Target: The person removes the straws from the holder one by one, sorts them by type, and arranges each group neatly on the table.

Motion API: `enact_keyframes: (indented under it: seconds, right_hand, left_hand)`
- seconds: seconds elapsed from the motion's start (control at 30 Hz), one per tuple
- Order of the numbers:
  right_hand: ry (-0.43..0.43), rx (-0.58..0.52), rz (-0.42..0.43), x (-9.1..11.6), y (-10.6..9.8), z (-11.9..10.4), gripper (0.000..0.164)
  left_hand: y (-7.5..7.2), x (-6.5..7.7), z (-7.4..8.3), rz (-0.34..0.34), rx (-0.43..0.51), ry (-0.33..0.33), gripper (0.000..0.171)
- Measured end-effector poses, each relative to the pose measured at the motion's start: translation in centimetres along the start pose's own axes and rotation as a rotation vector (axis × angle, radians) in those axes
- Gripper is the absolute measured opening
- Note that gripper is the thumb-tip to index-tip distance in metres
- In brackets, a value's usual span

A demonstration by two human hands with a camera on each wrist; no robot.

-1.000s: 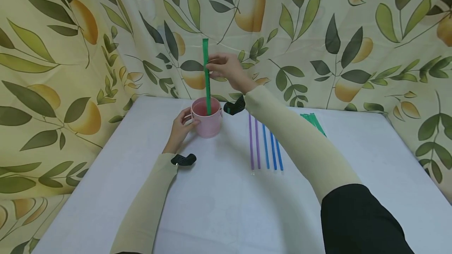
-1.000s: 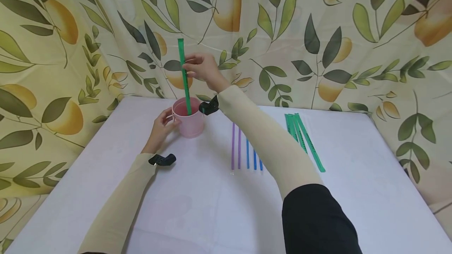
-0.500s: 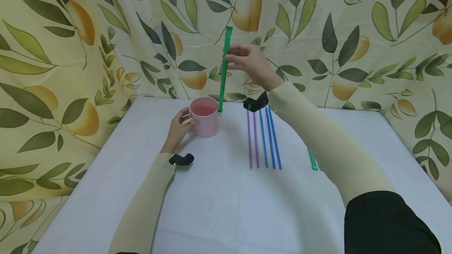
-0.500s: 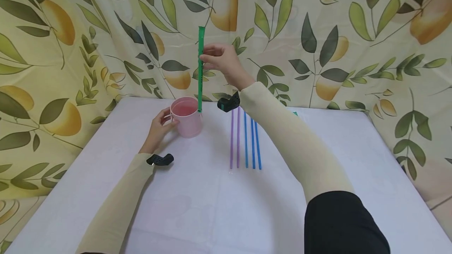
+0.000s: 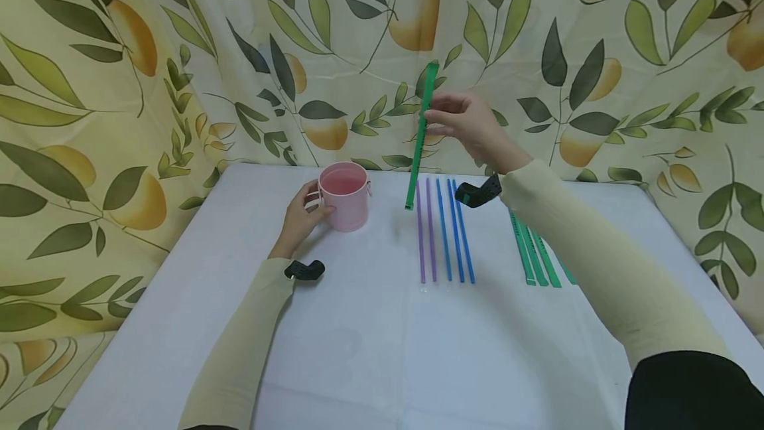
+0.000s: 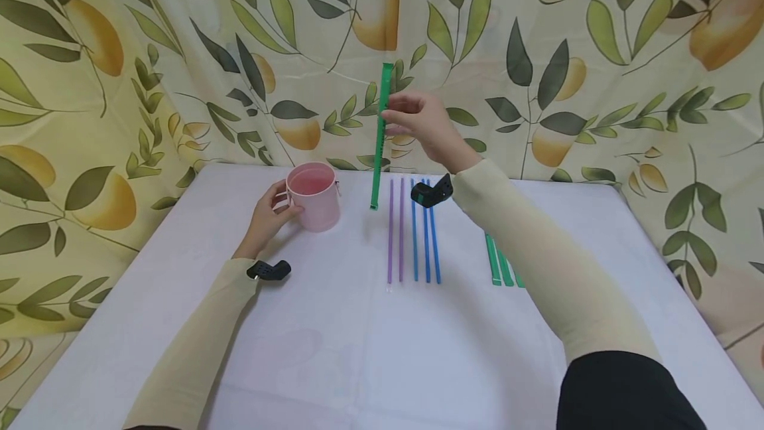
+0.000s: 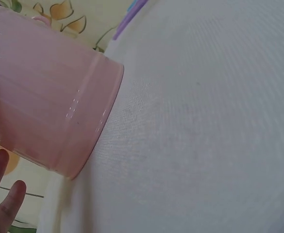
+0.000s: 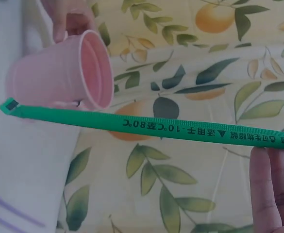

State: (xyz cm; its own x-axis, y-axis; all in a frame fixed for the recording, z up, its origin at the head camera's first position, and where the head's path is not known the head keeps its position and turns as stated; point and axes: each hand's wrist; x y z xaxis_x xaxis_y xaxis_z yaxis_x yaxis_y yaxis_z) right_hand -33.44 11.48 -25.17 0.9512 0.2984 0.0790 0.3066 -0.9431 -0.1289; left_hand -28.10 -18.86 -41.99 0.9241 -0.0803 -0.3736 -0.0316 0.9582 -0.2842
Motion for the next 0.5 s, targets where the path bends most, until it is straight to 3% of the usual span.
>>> enact_keyframes:
  seconds: [0.2,0.5]
  right_hand:
    - [0.001,0.039,0.0,2.0,-2.9,1.4,0.018]
    - [0.062,0.101,0.091,5.4,-7.5,3.4,0.016]
  left_hand:
    - [0.1,0.0,0.0,-0.002,-0.012,0.018,0.069]
    - [0.3,0.2,-0.1,0.006,-0.023,0.013,0.069]
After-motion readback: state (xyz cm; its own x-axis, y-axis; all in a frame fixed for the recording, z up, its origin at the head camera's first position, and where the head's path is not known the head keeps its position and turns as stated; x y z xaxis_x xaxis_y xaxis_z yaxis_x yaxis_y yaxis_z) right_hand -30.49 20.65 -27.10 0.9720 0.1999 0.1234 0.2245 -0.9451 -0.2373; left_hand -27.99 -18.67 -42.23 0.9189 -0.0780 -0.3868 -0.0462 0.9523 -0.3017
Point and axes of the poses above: each hand's wrist, its own x-axis away from the middle knuckle, its own y-axis out of the palm, z = x × y, and after that the axes turned 13 degrees about y, right-handed
